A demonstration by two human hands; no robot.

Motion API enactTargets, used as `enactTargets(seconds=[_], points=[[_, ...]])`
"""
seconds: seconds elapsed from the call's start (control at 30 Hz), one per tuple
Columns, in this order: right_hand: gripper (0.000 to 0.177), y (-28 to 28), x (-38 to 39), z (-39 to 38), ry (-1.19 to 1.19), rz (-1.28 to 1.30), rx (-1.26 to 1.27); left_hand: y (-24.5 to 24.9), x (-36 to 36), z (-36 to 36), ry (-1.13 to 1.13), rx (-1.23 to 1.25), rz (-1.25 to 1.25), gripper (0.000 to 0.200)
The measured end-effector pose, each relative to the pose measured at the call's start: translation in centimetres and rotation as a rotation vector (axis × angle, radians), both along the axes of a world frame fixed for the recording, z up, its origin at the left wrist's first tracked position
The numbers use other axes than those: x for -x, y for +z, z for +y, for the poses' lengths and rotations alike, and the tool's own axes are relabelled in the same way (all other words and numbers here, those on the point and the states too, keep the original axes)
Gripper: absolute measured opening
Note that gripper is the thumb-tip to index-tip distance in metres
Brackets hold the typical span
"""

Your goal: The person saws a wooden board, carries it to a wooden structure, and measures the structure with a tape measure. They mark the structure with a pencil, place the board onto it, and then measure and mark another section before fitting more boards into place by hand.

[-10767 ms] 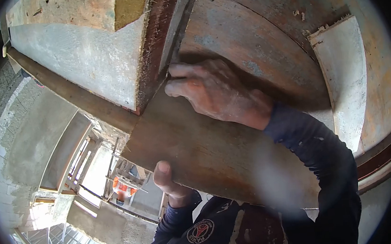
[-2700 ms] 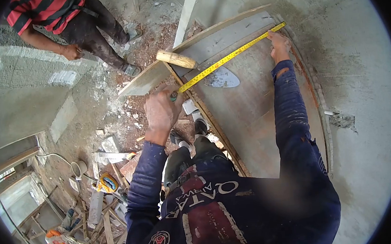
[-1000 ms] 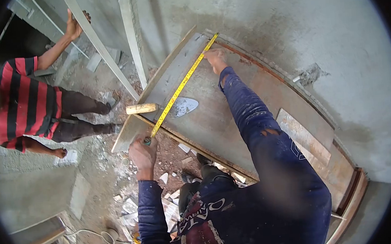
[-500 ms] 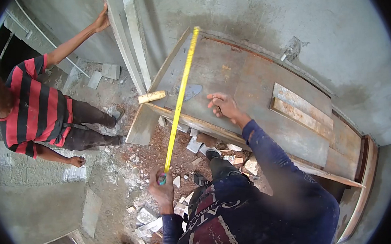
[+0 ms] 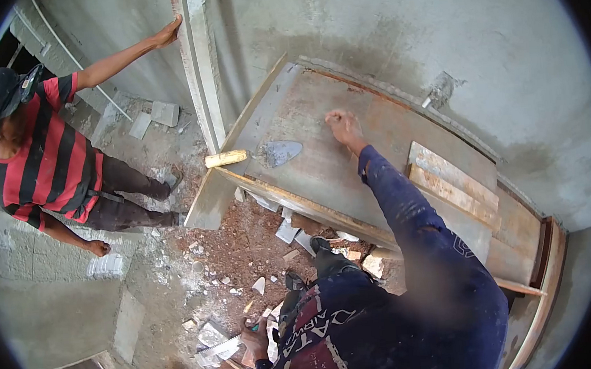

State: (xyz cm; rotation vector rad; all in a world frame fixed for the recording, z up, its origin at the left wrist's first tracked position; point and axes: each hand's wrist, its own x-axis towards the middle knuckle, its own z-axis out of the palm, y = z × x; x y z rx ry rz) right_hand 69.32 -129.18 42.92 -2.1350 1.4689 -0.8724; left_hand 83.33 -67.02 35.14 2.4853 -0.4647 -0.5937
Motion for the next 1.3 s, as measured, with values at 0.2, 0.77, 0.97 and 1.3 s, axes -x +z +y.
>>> enactTargets(seconds=[0.2, 0.77, 0.97, 1.3], points=[[0.027, -0.9, -4.4, -10.7, -0.096, 0.09, -0.014, -7.3, 5.7, 5.7, 0.162, -0.181, 0.197, 0.073], [0.025, -2.2, -9.0, -17.3, -0.151, 0.287, -0.136, -9.2, 12.7, 7.1, 0.467, -0.219, 0.289, 0.068], [0.023, 0.6, -9.7, -11.6, 0.071, 0.372, -0.095, -4.6, 9.4, -0.3, 0.157, -0.211, 0.091, 0.071], [0.026, -0.2, -2.0, -12.1, 0.191, 0.147, 0.033, -1.8, 5.7, -4.7, 0.263, -0.092, 0.231, 0.066]])
